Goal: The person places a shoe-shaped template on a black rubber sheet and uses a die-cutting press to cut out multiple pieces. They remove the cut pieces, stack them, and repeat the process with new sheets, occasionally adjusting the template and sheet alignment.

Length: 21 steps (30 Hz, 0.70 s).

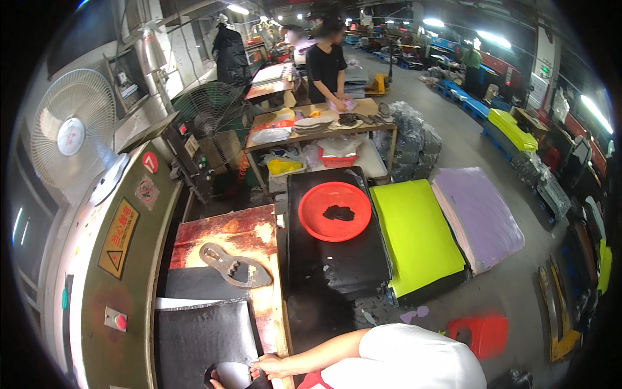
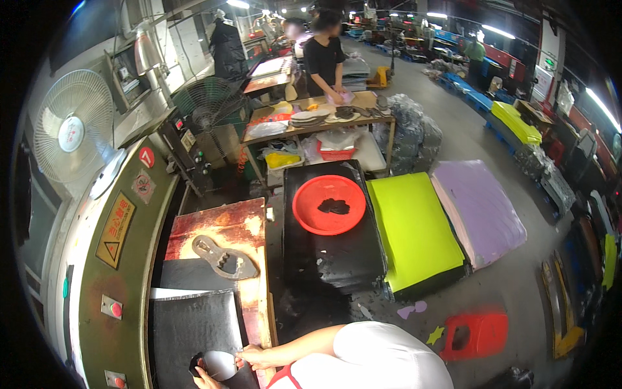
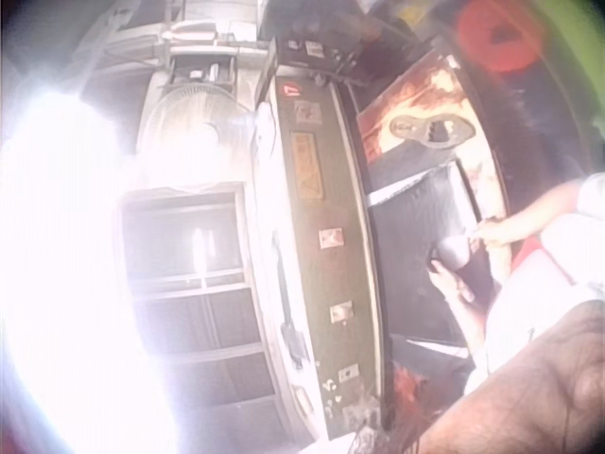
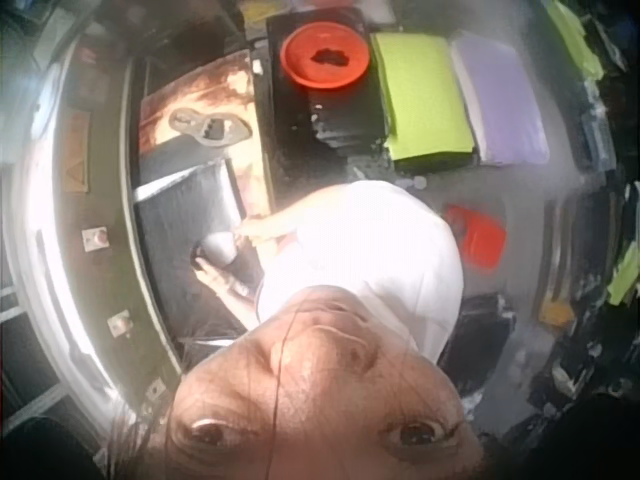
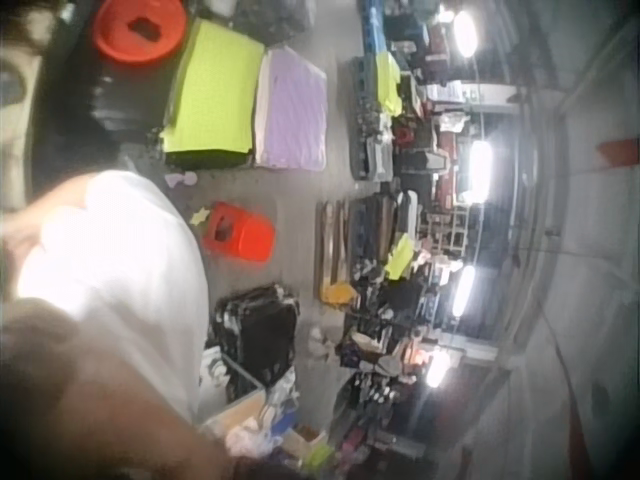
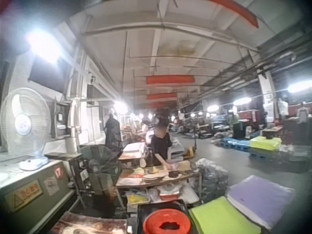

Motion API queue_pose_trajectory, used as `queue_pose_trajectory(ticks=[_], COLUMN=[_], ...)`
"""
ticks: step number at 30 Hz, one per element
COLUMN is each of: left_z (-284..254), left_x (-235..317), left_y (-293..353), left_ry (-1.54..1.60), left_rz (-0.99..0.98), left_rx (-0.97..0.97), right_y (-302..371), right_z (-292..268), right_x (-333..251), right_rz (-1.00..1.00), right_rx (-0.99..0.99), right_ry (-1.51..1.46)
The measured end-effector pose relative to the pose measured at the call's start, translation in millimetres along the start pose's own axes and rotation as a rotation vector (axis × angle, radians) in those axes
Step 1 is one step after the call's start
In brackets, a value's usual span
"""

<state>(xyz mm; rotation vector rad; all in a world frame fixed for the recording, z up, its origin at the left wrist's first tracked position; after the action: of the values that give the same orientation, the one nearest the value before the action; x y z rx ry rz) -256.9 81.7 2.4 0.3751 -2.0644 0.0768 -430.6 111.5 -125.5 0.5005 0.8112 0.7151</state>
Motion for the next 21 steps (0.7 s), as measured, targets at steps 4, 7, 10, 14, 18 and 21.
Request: queue_pose_trajectory(ticks=[4, 7, 10, 14, 18, 21], left_z=[-35, -94, -174, -271, -304, -281], left_x=[10, -45, -32, -22, 43, 68], left_y=[-15, -21, -50, -35, 0, 34], left_ry=[-0.021, 0.017, -0.735, -0.99, -1.051, -0.685], left_rz=[0.025, -0.314, -0.005, 0.01, 0.327, 0.442], left_rx=[-0.001, 0.234, 0.34, 0.564, 0.642, 0.715], right_y=[0, 0, -3, -7, 8, 18], right_z=[-3, -5, -8, -10, -6, -22], right_x=[1, 0, 1, -3, -23, -8], right_rz=[0.032, 0.027, 0.002, -0.088, -0.358, -0.084], right_rx=[-0.024, -0.004, 0.05, -0.002, -0.19, -0.08], right_ry=[-0.032, -0.006, -0.009, 0.081, 0.345, 0.049])
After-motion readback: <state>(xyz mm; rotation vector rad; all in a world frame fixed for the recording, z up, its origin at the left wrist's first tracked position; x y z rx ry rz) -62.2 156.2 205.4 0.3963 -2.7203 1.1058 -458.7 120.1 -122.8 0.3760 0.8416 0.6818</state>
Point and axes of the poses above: each hand's wrist, its own y-axis away from the middle knuckle, its own z-axis out of the palm, x = y × z, the point moved 9 cm from there along -y, towards the middle knuckle, and after that the axes turned 2 degrees about z, right-handed, at the moved point
